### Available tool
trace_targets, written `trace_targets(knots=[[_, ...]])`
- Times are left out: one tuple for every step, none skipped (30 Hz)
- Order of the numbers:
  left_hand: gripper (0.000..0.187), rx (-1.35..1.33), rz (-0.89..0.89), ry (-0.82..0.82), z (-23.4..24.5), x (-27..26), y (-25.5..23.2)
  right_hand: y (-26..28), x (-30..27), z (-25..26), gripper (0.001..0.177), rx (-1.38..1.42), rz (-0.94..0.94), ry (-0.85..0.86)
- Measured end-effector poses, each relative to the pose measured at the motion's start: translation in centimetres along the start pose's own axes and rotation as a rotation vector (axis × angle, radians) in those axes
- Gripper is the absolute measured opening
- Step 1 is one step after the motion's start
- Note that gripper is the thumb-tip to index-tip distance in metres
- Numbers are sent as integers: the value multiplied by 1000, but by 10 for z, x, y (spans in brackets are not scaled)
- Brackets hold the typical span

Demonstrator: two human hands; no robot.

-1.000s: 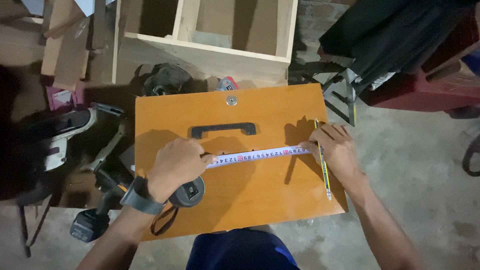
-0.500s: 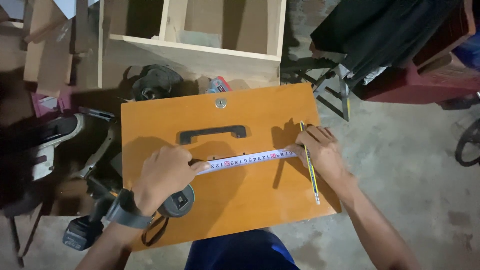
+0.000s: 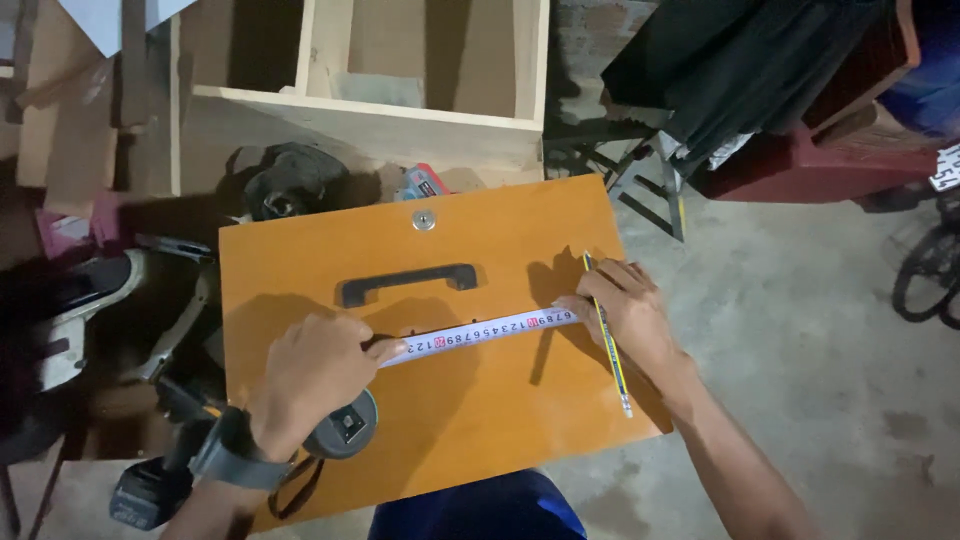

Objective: The person measures an orange wooden board using a tape measure and marks specific points with a pencil. They repeatedly adjust the tape measure to take different measurements and make corresponding marks on the board's surface.

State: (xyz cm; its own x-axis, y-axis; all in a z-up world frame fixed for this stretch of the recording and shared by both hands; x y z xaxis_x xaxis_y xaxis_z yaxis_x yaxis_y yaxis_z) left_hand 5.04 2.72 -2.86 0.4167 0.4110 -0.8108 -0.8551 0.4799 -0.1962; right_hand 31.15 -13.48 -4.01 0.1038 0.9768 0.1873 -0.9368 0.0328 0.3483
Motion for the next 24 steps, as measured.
trace_targets(knots=[[40, -20, 4, 4, -1, 0, 0, 3, 0, 4, 24, 7, 3, -35], [40, -25, 14, 4, -2, 2, 4, 0, 0, 1, 24, 15, 11, -33], [41, -22, 3, -4, -2, 5, 5, -3, -1, -1, 23, 28, 20, -30], [43, -18, -11, -12, -3, 8, 6, -7, -4, -4, 22, 37, 28, -27], [43, -21, -4, -11, 0, 5, 5, -4, -2, -2, 22, 42, 33, -25], [41, -23, -23, -10, 3, 1, 1, -3, -1, 2, 22, 45, 25, -35], [39, -25, -43, -10, 5, -3, -3, -1, -1, 6, 22, 48, 16, -45], [39, -30, -36, -10, 4, 0, 0, -1, -1, 5, 22, 53, 23, -42], [37, -40, -60, -31, 4, 1, 1, -3, -2, 4, 17, 25, 1, -29], [35, -46, -87, -53, 6, 3, 0, -5, -2, 4, 16, -4, -23, -18], [35, -49, -81, -55, 6, 3, 1, -3, -2, 3, 16, 0, -19, -18], [35, -38, -91, -46, 6, 3, -1, -3, -2, 4, 13, 19, -30, -13], [35, -28, -101, -38, 5, 4, -3, -4, -2, 4, 13, 37, -41, -9], [35, -29, -101, -37, 3, 5, -1, -1, 0, 6, 13, 37, -41, -7], [34, -21, -105, -40, 1, 6, 0, 3, 2, 9, 16, 79, -19, -17], [33, -11, -114, -41, 0, 7, 0, 5, 2, 13, 20, 117, -1, -27], [33, -11, -119, -38, 0, 6, -2, 7, 3, 14, 20, 113, -6, -26], [35, -26, -94, -21, -1, 5, 0, 9, 4, 16, 22, 102, -8, -41], [37, -41, -69, -4, -2, 4, 2, 11, 4, 18, 24, 91, -11, -57], [37, -40, -71, -4, -2, 4, 2, 8, 3, 16, 24, 90, -12, -58], [36, -44, -73, 0, -2, 4, 2, 4, 2, 13, 23, 70, -21, -45], [35, -49, -73, 3, -2, 3, 3, 1, 1, 10, 23, 52, -27, -32], [35, -49, -72, 1, -4, 6, 3, 2, 1, 10, 23, 52, -26, -33], [36, -50, -75, -17, -4, 7, 4, 4, 1, 12, 24, 57, -18, -56]])
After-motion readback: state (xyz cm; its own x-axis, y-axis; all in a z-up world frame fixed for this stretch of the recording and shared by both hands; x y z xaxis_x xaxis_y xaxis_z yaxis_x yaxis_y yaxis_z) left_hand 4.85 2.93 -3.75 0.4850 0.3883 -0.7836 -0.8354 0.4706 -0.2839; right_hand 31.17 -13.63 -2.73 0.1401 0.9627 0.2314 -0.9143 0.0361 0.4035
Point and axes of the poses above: each hand's wrist, its own x-axis towards the middle knuckle, its own z-axis out of the back of the hand, y = z × x, the point moved 10 cm from there along x, towards the middle knuckle, and after that the axes turned 14 degrees about y, right-handed, at the moved point
